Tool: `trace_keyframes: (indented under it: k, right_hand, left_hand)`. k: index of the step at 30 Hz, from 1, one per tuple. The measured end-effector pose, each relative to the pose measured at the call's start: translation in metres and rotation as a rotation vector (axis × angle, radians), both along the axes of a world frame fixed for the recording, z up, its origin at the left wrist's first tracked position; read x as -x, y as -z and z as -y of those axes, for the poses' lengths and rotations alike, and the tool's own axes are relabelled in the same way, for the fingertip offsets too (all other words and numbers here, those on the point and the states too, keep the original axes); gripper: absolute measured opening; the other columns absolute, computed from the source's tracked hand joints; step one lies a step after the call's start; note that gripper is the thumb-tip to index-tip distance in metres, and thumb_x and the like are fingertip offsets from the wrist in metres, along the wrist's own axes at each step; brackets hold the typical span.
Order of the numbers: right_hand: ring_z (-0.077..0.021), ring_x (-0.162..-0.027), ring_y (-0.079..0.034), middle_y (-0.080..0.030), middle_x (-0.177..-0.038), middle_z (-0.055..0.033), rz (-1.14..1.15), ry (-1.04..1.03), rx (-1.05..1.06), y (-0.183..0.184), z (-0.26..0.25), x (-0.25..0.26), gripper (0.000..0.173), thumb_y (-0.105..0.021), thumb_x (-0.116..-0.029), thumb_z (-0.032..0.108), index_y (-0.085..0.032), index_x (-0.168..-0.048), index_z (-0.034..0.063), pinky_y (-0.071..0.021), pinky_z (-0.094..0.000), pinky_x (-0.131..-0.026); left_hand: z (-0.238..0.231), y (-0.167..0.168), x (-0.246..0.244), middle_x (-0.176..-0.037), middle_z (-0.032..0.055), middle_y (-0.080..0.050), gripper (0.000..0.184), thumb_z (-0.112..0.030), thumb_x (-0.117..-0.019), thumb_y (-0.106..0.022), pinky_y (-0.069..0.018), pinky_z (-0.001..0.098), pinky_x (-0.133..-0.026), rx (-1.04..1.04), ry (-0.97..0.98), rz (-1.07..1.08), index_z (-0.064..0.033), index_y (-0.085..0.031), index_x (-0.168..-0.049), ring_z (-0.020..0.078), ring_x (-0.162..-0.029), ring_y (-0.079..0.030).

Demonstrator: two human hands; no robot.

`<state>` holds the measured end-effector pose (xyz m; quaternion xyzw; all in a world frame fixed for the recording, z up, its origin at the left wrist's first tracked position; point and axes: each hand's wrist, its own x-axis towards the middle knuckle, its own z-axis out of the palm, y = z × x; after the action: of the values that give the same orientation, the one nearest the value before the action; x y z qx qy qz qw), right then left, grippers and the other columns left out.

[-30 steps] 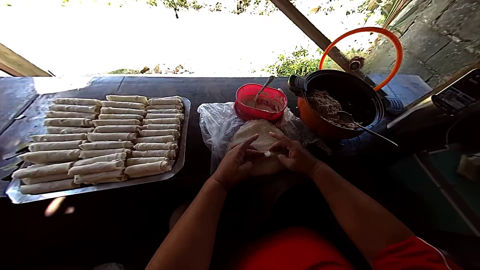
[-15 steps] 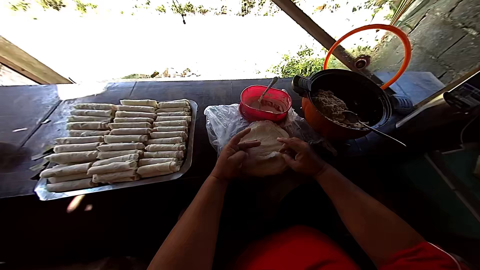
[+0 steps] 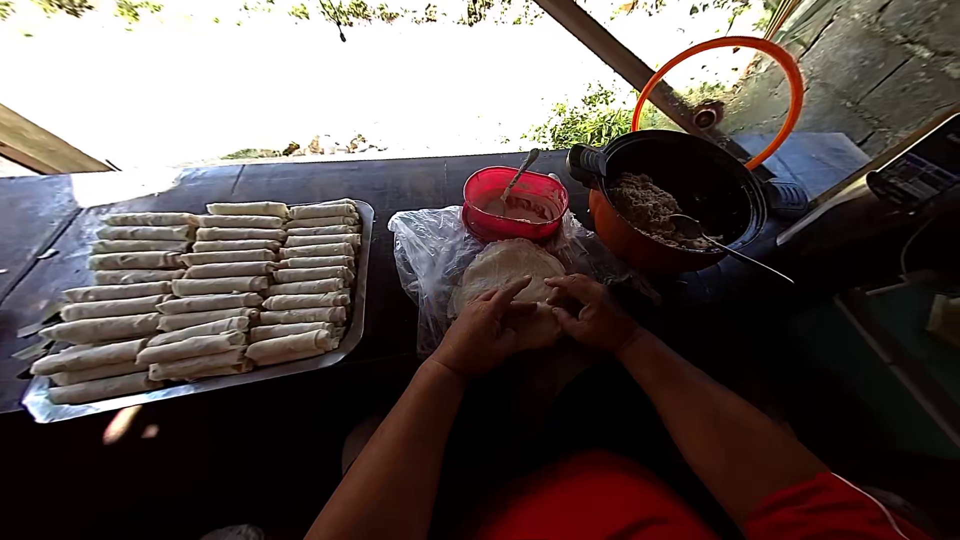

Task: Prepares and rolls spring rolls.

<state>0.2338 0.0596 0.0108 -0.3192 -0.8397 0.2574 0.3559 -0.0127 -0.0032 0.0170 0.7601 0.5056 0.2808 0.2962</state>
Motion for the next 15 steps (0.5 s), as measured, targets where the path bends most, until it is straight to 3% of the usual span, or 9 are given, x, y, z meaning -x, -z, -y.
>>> trace_keyframes:
  k: [15]
  right_hand:
    - [-0.0116, -0.103, -0.068, -0.074, -0.099, 0.0011, -0.023, -0.005, -0.048, 0.0006, 0.0008, 0.0029, 0.042, -0.072, -0.0836, 0.006, -0.07, -0.125, 0.0079, -0.0574, -0.0324, -0.095]
  left_hand:
    - [0.0008, 0.0026, 0.0007, -0.132, -0.018, -0.068, 0.061, -0.018, -0.0912, -0.047, -0.0413, 0.0446, -0.111, -0.175, 0.06, -0.167, -0.0281, -0.05, -0.151, 0.0077, -0.126, -0.057]
